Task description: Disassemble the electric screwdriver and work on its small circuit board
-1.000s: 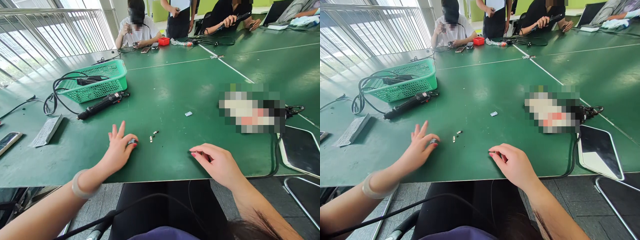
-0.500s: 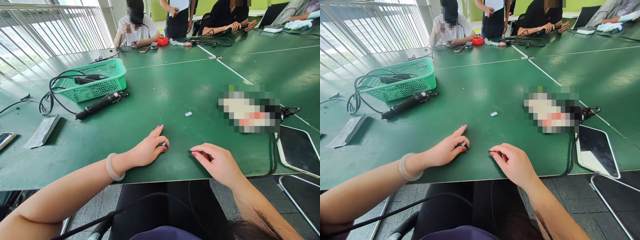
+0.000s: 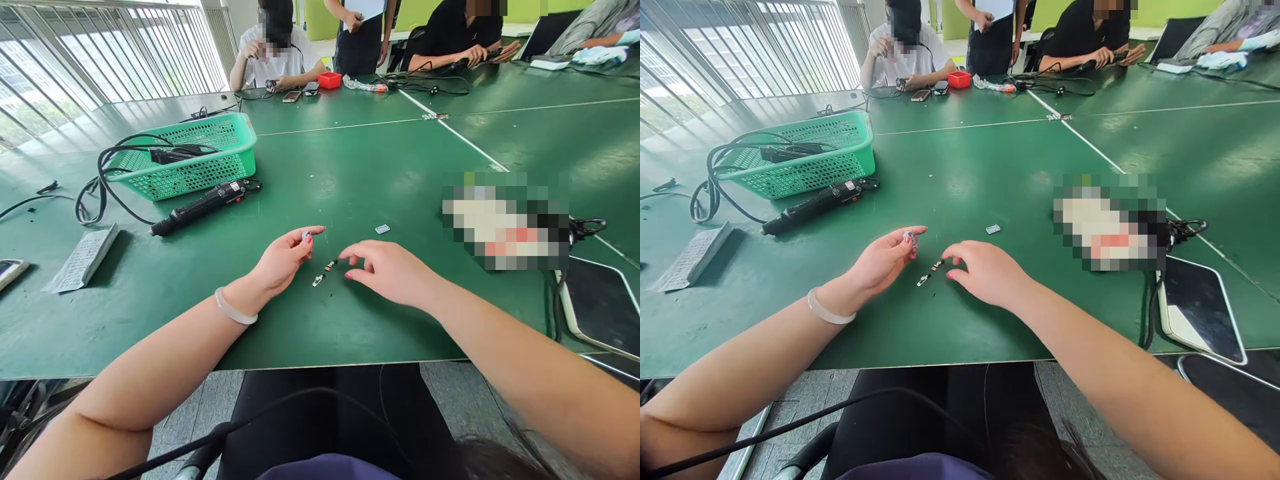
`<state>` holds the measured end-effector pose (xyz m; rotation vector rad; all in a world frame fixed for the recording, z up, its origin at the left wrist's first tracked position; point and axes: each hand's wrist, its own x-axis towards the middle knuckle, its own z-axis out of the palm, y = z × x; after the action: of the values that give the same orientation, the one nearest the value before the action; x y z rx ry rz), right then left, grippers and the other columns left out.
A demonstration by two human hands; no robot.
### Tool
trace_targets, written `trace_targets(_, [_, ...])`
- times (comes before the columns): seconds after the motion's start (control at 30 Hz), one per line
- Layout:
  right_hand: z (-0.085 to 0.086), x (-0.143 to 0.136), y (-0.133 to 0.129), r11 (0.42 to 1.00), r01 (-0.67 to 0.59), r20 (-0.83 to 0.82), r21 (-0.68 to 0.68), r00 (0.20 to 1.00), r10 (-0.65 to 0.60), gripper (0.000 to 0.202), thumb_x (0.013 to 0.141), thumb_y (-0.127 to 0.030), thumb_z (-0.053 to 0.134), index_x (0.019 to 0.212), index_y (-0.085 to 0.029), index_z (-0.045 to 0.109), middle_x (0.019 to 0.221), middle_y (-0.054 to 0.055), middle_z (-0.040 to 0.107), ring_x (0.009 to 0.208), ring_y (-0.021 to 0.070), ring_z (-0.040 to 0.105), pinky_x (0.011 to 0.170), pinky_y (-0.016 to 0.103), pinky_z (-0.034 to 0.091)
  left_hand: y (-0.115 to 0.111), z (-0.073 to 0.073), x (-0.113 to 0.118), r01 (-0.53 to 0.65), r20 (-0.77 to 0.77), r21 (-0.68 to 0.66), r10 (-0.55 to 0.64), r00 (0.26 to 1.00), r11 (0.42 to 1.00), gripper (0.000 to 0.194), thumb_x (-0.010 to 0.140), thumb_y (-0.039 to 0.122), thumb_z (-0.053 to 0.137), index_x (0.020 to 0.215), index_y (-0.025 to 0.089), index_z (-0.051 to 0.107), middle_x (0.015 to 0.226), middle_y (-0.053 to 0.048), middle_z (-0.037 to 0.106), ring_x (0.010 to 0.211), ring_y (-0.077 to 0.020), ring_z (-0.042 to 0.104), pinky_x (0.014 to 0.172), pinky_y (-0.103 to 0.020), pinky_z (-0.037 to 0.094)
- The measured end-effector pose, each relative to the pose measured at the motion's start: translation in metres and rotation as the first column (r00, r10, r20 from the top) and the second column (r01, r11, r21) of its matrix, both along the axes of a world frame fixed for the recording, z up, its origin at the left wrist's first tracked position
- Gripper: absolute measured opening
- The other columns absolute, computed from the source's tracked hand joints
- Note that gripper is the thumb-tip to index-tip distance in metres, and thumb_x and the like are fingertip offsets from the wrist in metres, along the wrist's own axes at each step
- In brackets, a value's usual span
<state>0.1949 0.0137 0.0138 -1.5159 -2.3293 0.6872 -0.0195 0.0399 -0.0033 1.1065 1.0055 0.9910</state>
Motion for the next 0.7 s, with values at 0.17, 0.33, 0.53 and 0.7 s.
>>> trace_targets(0.17, [-0.013, -0.017, 0.043, 0.996, -0.084, 0.009, -0.025, 0.996, 0.084, 0.013, 0.079, -0.020, 0.067, 0.091, -0.022, 0.070, 0.086, 0.000, 0.067, 0.070, 0.0125, 0.055, 0.063, 0.026, 0.039, 0.004, -0.004, 0.001, 0.001, 0.013, -0.095, 0.000, 1.000, 0.996, 0.036, 0.080, 0.021, 0.070, 0.116, 0.018, 0.064, 0.082, 0.001, 0.062, 0.064, -0.0051, 0.053, 0.066, -0.021, 0.044])
trace_targets(0.33, [-0.028, -0.015, 0.045, 0.995, -0.099, -0.063, 0.022, 0.993, 0.100, 0.013, 0.084, -0.019, 0.060, 0.076, -0.020, 0.070, 0.080, 0.001, 0.065, 0.071, 0.0120, 0.055, 0.066, 0.026, 0.040, 0.006, -0.005, 0.003, -0.040, -0.005, -0.127, 0.040, 0.999, 0.991, 0.023, 0.085, 0.015, 0.064, 0.108, 0.014, 0.068, 0.089, -0.003, 0.067, 0.067, -0.0058, 0.060, 0.071, -0.023, 0.049])
trace_targets(0.53, [-0.023, -0.015, 0.034, 1.000, 0.022, -0.330, 0.009, 0.944, -0.018, 0.016, 0.086, -0.020, 0.057, 0.084, -0.021, 0.073, 0.067, -0.003, 0.066, 0.060, 0.0107, 0.057, 0.064, 0.026, 0.042, 0.005, -0.004, 0.006, 0.040, -0.054, -0.111, -0.046, 0.997, 0.993, 0.035, 0.085, 0.002, 0.054, 0.115, 0.013, 0.068, 0.100, -0.007, 0.071, 0.077, -0.0098, 0.066, 0.078, -0.026, 0.052])
trace_targets(0.7, [-0.017, -0.022, 0.028, 0.988, 0.152, -0.409, 0.003, 0.902, -0.138, 0.017, 0.085, -0.017, 0.058, 0.083, -0.020, 0.075, 0.060, -0.003, 0.064, 0.054, 0.0100, 0.057, 0.062, 0.026, 0.043, 0.000, 0.000, 0.010, 0.116, -0.073, -0.124, -0.126, 0.989, 0.985, 0.039, 0.086, 0.000, 0.052, 0.121, 0.010, 0.064, 0.101, -0.009, 0.072, 0.078, -0.0109, 0.068, 0.080, -0.028, 0.053])
